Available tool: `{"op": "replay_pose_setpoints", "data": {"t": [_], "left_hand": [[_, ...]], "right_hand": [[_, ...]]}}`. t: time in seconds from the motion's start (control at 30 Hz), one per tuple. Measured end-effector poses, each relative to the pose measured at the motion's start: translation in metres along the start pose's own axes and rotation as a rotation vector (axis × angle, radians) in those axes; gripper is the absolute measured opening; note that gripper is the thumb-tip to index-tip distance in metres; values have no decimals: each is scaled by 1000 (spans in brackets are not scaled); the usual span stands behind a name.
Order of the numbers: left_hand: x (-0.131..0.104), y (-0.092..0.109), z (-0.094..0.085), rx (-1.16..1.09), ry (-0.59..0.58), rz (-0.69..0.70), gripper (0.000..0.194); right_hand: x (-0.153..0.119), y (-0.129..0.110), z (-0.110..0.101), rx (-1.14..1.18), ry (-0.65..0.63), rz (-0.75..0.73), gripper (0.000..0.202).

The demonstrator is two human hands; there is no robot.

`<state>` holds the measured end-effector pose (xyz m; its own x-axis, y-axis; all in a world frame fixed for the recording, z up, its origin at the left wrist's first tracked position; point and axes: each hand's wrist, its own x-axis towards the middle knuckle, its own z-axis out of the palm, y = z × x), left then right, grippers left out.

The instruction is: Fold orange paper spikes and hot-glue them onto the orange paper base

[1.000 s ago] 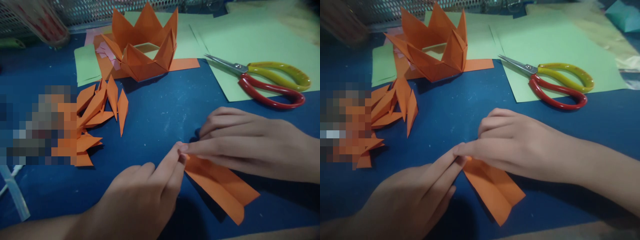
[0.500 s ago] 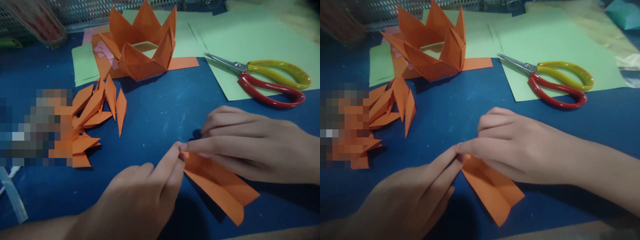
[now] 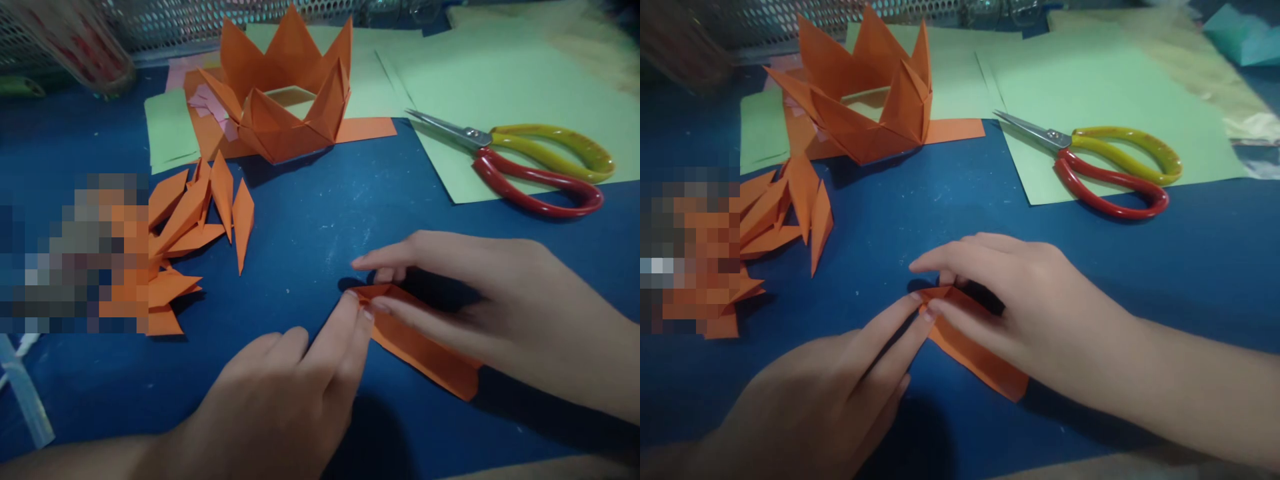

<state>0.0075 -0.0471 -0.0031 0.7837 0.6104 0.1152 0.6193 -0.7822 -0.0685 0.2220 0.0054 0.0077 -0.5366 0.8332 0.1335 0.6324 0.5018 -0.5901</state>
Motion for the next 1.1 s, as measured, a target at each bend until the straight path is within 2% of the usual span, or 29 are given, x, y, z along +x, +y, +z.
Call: {"op": "replay_pose_setpoints", "data": {"t": [0.13,0.33,0.57,0.73,0.87,1.03,1.1], "left_hand": [[0,1,0,3,-4,11,47],[0,2,-1,3,0,23,46],[2,1,-1,13,35,-17,42],[4,1,-1,14,60,-62,38],[4,0,-1,-19,61,-69,39],[2,0,-1,-77,-6,-50,43],[1,0,0,-93,-20,-27,45]], "right_hand": [[4,0,-2,40,-21,35,19],[7,2,-6,38,-49,11,18],[-3,3,-4,-74,-17,-195,26],[-3,3,-5,-161,-74,-331,31],[-5,3,-2,-89,-31,-261,30],[-7,-1,4,44,35,-19,26],[-5,-3,5,89,33,32,26]]}}
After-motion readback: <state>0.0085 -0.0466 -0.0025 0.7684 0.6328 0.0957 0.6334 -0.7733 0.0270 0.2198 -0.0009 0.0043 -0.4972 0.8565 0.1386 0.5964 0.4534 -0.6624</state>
